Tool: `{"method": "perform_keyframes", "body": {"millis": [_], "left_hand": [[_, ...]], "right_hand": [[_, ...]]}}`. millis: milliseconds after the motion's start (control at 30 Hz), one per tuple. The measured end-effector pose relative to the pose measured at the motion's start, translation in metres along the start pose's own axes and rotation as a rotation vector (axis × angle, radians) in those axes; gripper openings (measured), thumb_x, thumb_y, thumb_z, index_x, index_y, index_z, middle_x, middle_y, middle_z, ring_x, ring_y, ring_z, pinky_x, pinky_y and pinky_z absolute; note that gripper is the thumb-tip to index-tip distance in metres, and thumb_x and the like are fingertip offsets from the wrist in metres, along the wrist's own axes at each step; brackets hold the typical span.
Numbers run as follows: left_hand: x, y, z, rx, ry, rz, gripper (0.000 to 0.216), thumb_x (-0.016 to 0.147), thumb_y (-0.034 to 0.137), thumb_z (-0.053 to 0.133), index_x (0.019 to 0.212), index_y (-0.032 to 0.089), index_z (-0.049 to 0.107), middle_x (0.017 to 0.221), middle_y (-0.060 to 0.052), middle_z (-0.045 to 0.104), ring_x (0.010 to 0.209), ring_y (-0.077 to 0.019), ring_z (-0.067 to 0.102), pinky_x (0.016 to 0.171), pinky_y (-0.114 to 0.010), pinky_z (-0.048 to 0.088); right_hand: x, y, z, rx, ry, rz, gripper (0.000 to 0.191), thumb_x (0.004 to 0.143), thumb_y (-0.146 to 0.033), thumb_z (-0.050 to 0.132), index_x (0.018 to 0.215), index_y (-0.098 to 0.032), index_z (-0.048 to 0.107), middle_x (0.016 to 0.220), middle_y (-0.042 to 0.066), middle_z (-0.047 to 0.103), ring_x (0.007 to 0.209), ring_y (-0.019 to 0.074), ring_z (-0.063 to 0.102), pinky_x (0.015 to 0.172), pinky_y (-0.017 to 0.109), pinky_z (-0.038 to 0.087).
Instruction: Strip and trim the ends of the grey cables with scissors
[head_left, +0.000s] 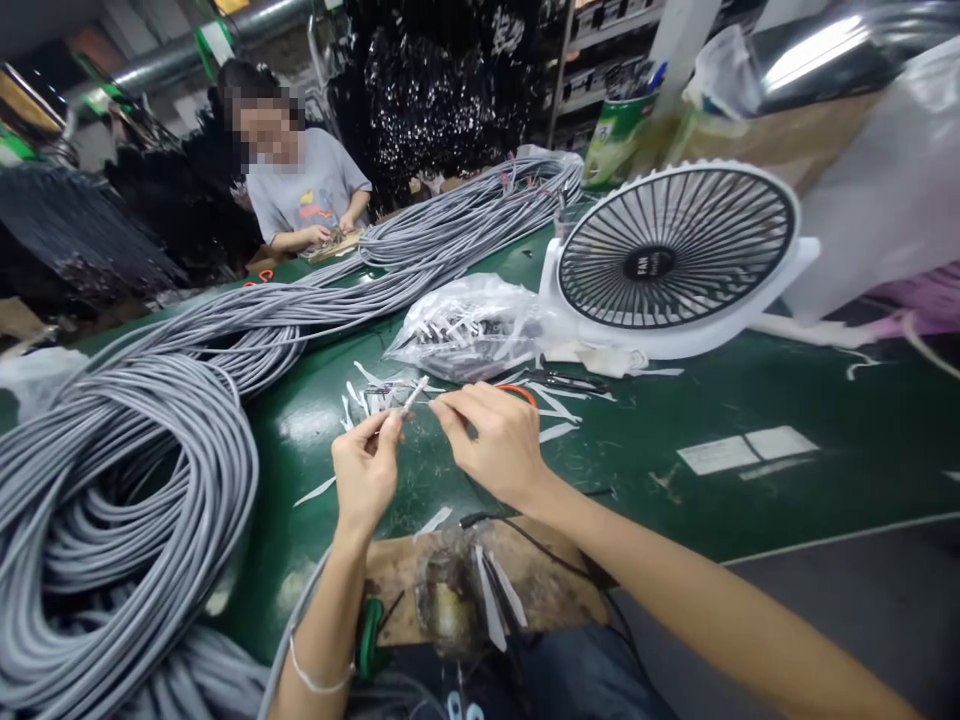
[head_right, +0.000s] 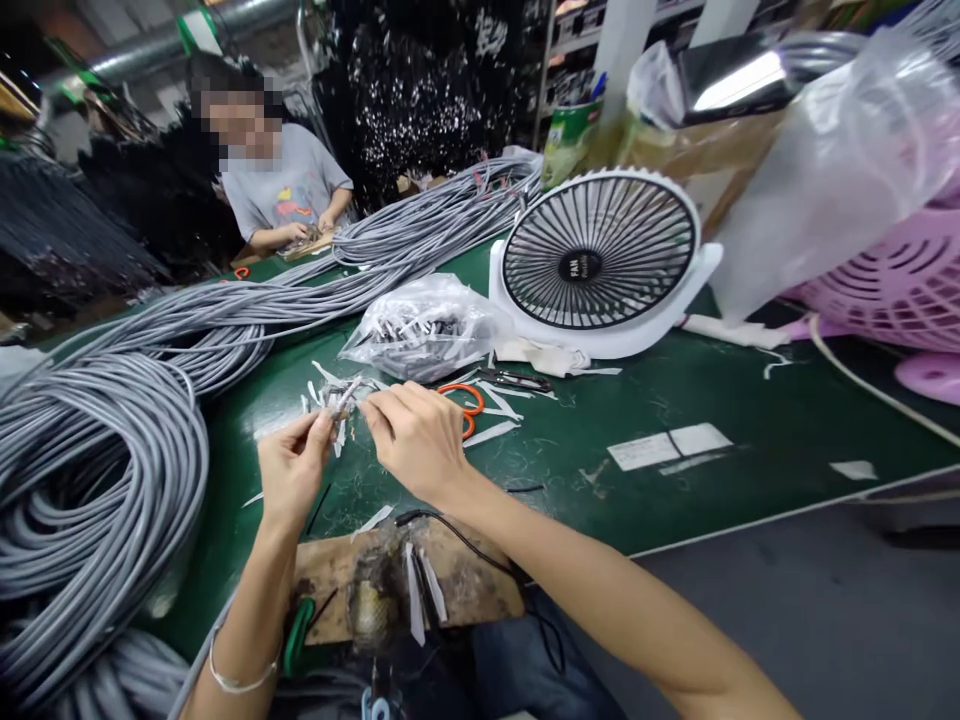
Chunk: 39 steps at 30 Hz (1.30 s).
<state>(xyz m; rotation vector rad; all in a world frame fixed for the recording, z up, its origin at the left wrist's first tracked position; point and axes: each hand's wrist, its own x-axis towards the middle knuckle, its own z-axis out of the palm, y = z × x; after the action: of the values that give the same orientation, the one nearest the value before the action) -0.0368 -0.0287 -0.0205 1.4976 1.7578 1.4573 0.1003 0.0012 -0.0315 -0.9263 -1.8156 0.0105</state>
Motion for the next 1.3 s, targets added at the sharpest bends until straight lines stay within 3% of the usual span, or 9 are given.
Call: {"method": "perform_keyframes", "body": {"millis": [200, 400, 600, 700, 800, 1000, 1067, 1200, 1300], "left_hand": [[-0.004, 0.005, 0.002, 0.001, 0.028, 0.055, 0.029, 0.074, 0.036, 0.058, 0.071, 0.01, 0.071, 0.049, 0.0, 0.056, 0.039, -0.0065, 0.042, 0.038, -0.017, 0.033], [-0.007, 0.005, 0.003, -0.03, -0.01, 0.074, 0.024, 0.073, 0.033, 0.06, 0.071, 0.012, 0.07, 0.055, -0.002, 0.063, 0.045, -0.0098, 0.053, 0.042, -0.018, 0.04], [-0.008, -0.001, 0.004, 0.03, -0.015, 0.163, 0.02, 0.071, 0.03, 0.065, 0.084, 0.016, 0.072, 0.071, -0.005, 0.069, 0.06, -0.0127, 0.06, 0.053, -0.021, 0.046], [-0.008, 0.0, 0.004, 0.097, -0.005, 0.224, 0.016, 0.073, 0.027, 0.064, 0.082, 0.017, 0.073, 0.067, -0.003, 0.066, 0.056, -0.0105, 0.056, 0.049, -0.019, 0.041], [-0.008, 0.003, 0.004, 0.109, 0.003, 0.212, 0.018, 0.076, 0.027, 0.059, 0.075, 0.015, 0.072, 0.058, -0.001, 0.062, 0.048, -0.0081, 0.05, 0.045, -0.019, 0.037], [-0.011, 0.006, 0.006, 0.071, 0.079, 0.174, 0.019, 0.074, 0.026, 0.057, 0.07, 0.013, 0.07, 0.058, -0.002, 0.064, 0.047, -0.0094, 0.053, 0.044, -0.019, 0.038], [-0.014, 0.007, 0.006, 0.108, 0.094, 0.206, 0.019, 0.075, 0.026, 0.057, 0.069, 0.013, 0.069, 0.058, -0.002, 0.064, 0.047, -0.0093, 0.053, 0.044, -0.019, 0.038], [-0.016, 0.007, 0.004, 0.24, 0.144, 0.34, 0.017, 0.074, 0.025, 0.059, 0.067, 0.014, 0.07, 0.052, -0.001, 0.059, 0.043, -0.0083, 0.049, 0.043, -0.019, 0.037], [-0.016, 0.006, 0.004, 0.221, 0.142, 0.313, 0.015, 0.074, 0.023, 0.058, 0.068, 0.014, 0.07, 0.055, -0.002, 0.062, 0.046, -0.0099, 0.054, 0.046, -0.019, 0.041]], "right_hand": [[0.002, 0.002, -0.001, -0.057, -0.019, 0.002, 0.028, 0.088, -0.024, 0.048, 0.067, -0.016, 0.065, 0.06, 0.001, 0.064, 0.056, 0.0123, 0.051, 0.058, 0.025, 0.034], [0.001, 0.002, 0.0, 0.081, -0.079, 0.016, 0.028, 0.086, -0.024, 0.049, 0.066, -0.016, 0.065, 0.06, 0.002, 0.065, 0.057, 0.0124, 0.051, 0.059, 0.025, 0.035], [0.005, 0.006, 0.004, 0.412, -0.286, 0.359, 0.031, 0.084, -0.03, 0.048, 0.061, -0.015, 0.061, 0.054, 0.0, 0.057, 0.05, 0.0092, 0.045, 0.05, 0.022, 0.032], [0.005, 0.003, 0.005, 0.586, -0.316, 0.45, 0.035, 0.084, -0.032, 0.046, 0.056, -0.014, 0.057, 0.048, -0.002, 0.049, 0.045, 0.0076, 0.038, 0.044, 0.02, 0.029], [0.001, -0.003, 0.005, 0.588, -0.245, 0.392, 0.035, 0.085, -0.03, 0.045, 0.056, -0.015, 0.057, 0.049, -0.002, 0.049, 0.045, 0.0076, 0.038, 0.044, 0.02, 0.03], [-0.007, -0.006, 0.003, 0.338, -0.062, 0.033, 0.03, 0.086, -0.023, 0.047, 0.061, -0.015, 0.06, 0.05, 0.001, 0.053, 0.048, 0.01, 0.043, 0.053, 0.024, 0.035], [-0.006, -0.006, 0.004, 0.332, -0.062, 0.031, 0.029, 0.086, -0.023, 0.047, 0.062, -0.015, 0.061, 0.05, 0.001, 0.054, 0.048, 0.01, 0.043, 0.052, 0.023, 0.035], [-0.005, -0.009, 0.007, 0.377, -0.11, 0.205, 0.029, 0.086, -0.023, 0.045, 0.062, -0.016, 0.06, 0.053, 0.0, 0.058, 0.046, 0.0094, 0.047, 0.046, 0.021, 0.036], [-0.006, -0.01, 0.009, 0.338, -0.037, 0.082, 0.028, 0.086, -0.022, 0.047, 0.062, -0.016, 0.06, 0.054, 0.001, 0.059, 0.05, 0.0109, 0.049, 0.051, 0.022, 0.038]]}}
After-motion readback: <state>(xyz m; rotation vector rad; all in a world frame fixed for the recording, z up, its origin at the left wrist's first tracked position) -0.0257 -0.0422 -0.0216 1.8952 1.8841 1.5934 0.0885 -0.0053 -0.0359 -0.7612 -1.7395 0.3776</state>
